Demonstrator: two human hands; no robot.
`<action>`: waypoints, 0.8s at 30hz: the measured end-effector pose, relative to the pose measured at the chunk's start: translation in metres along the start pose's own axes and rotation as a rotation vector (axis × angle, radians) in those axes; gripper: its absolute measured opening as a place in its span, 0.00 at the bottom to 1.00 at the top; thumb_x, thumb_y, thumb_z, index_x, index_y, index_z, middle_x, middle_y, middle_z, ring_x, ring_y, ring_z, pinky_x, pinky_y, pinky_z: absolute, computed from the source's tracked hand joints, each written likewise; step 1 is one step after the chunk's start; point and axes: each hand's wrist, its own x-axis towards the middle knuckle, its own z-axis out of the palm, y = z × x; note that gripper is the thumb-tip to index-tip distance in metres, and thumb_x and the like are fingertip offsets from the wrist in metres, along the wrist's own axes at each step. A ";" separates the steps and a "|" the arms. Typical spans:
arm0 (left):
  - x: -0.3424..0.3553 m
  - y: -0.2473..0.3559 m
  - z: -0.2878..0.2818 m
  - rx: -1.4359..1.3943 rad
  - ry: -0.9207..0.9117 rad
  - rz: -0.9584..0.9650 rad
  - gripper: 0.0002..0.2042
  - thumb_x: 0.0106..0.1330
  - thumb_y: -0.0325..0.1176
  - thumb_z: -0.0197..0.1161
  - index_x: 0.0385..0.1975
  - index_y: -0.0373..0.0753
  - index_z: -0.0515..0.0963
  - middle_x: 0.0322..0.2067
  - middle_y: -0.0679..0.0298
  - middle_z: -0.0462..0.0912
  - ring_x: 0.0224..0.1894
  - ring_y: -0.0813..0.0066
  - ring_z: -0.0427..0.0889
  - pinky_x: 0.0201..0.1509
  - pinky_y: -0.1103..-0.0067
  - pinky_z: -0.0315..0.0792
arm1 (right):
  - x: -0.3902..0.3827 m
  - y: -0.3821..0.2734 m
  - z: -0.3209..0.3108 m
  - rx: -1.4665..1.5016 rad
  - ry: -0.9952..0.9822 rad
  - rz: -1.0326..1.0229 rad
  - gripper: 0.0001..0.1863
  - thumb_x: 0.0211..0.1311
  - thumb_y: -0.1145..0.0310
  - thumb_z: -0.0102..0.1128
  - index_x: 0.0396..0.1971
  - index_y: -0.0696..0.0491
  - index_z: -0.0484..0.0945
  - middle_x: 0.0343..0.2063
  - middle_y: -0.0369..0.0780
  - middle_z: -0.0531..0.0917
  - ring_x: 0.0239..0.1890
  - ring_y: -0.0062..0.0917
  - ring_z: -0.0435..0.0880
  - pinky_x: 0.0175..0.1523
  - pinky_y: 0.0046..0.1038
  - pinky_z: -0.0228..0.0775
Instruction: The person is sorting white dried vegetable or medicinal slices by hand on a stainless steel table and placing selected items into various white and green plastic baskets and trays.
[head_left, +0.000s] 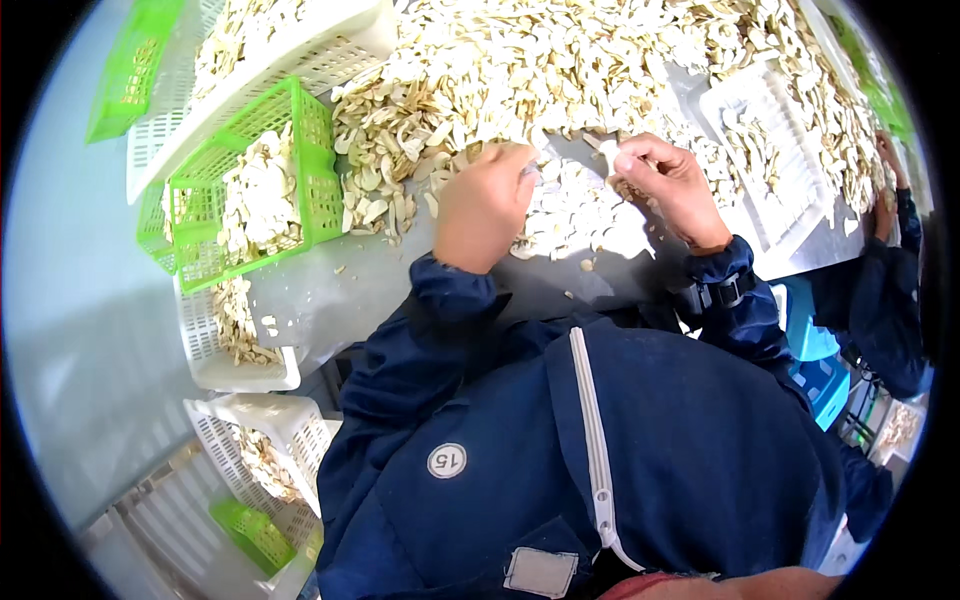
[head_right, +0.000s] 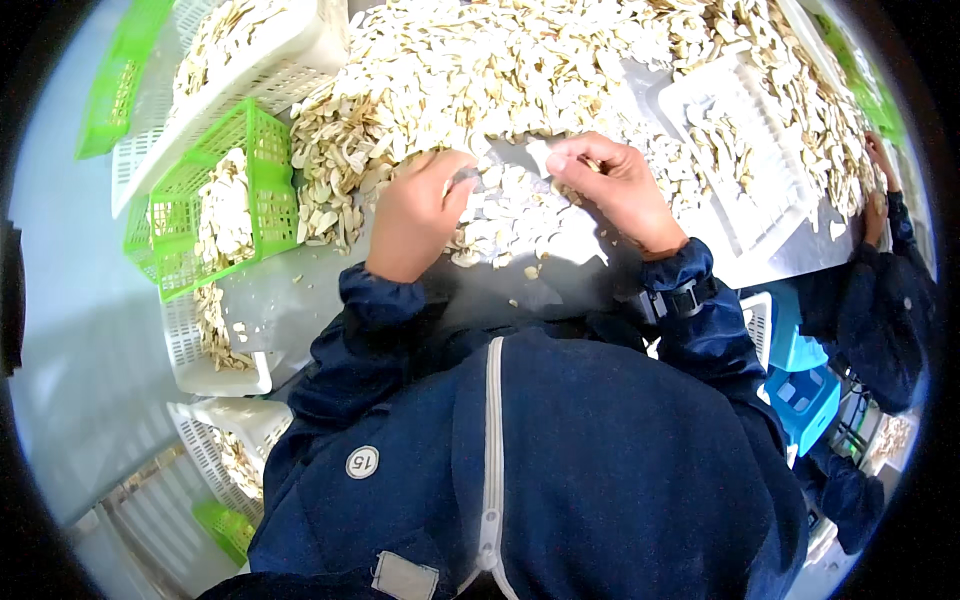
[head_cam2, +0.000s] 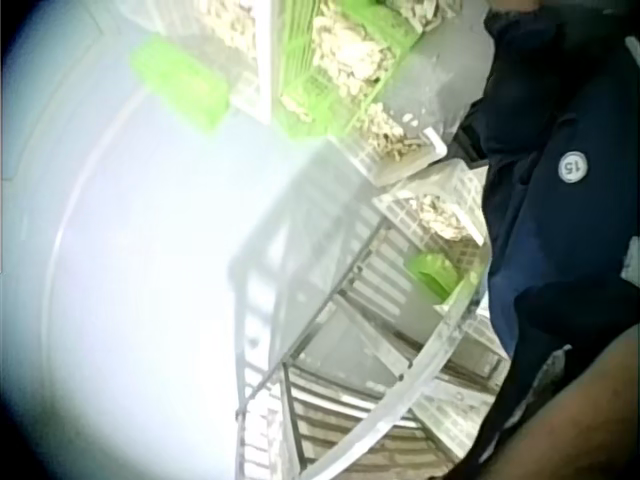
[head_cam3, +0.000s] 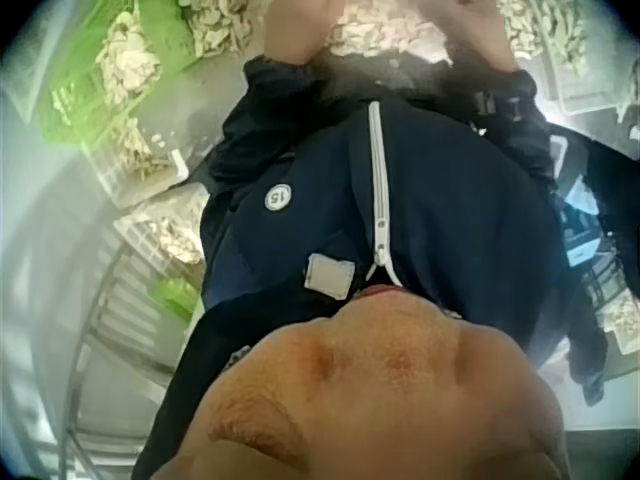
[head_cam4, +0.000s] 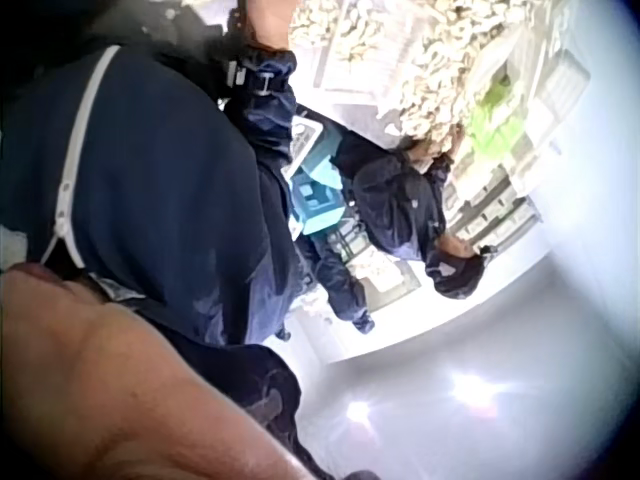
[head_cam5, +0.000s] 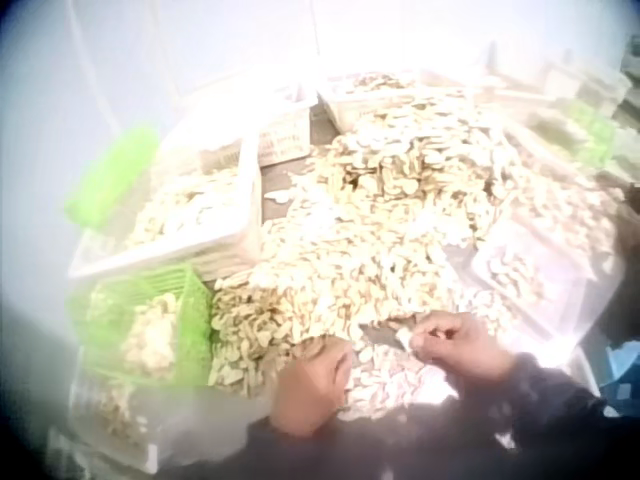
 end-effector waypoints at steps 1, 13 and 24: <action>0.004 0.004 0.003 0.035 0.008 0.034 0.10 0.64 0.31 0.64 0.44 0.41 0.81 0.37 0.53 0.83 0.40 0.51 0.82 0.43 0.67 0.75 | -0.002 0.003 -0.006 -0.001 0.006 0.000 0.10 0.70 0.65 0.64 0.43 0.57 0.83 0.31 0.31 0.79 0.28 0.11 0.71 0.34 0.14 0.63; 0.003 0.004 0.000 -0.154 -0.256 0.116 0.09 0.63 0.33 0.65 0.43 0.43 0.82 0.34 0.57 0.82 0.34 0.54 0.81 0.40 0.68 0.75 | 0.007 -0.014 0.017 -0.234 -0.101 -0.030 0.12 0.73 0.61 0.58 0.44 0.55 0.79 0.26 0.35 0.78 0.27 0.18 0.75 0.33 0.22 0.67; 0.005 -0.001 0.003 0.138 -0.076 0.042 0.06 0.63 0.34 0.66 0.36 0.42 0.78 0.30 0.56 0.80 0.33 0.54 0.81 0.36 0.65 0.73 | 0.006 -0.014 0.024 -0.730 -0.062 -0.250 0.11 0.67 0.63 0.63 0.42 0.53 0.79 0.29 0.40 0.80 0.30 0.31 0.81 0.36 0.29 0.73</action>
